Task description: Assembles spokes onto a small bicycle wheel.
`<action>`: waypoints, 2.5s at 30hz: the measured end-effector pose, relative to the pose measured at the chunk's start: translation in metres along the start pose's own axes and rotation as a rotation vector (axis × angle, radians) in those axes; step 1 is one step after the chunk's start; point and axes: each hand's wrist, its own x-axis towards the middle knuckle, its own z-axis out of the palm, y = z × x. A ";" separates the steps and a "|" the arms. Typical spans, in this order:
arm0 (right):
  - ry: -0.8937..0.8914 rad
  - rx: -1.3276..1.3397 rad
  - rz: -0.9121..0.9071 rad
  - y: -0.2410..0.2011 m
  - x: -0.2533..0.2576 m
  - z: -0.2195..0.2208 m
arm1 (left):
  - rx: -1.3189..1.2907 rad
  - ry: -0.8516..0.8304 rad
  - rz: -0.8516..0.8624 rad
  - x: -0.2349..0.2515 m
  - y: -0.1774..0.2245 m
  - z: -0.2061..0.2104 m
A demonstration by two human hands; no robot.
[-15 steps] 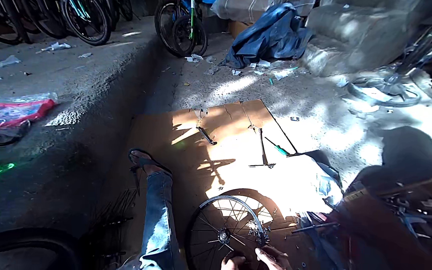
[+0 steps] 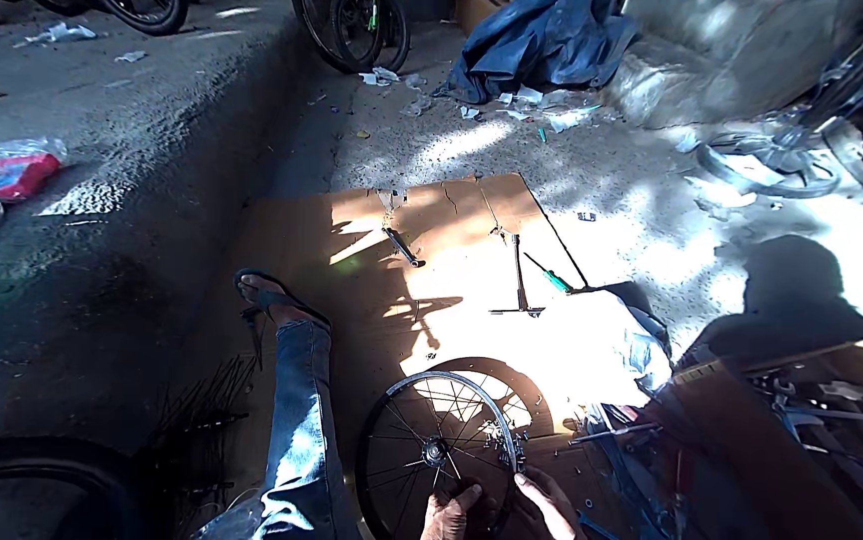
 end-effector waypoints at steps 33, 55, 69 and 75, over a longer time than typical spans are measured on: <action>-0.018 -0.537 -0.485 -0.011 0.022 -0.019 | 0.001 0.183 0.193 0.010 -0.017 0.024; 0.020 -1.049 -0.474 -0.017 0.057 -0.033 | 0.361 0.141 0.200 0.020 -0.030 0.027; -0.062 -0.263 -0.320 0.012 -0.007 -0.029 | 0.548 0.118 0.134 0.027 -0.039 0.033; 0.005 -0.219 -0.254 0.026 -0.001 -0.024 | 0.521 0.171 0.176 0.023 -0.046 0.035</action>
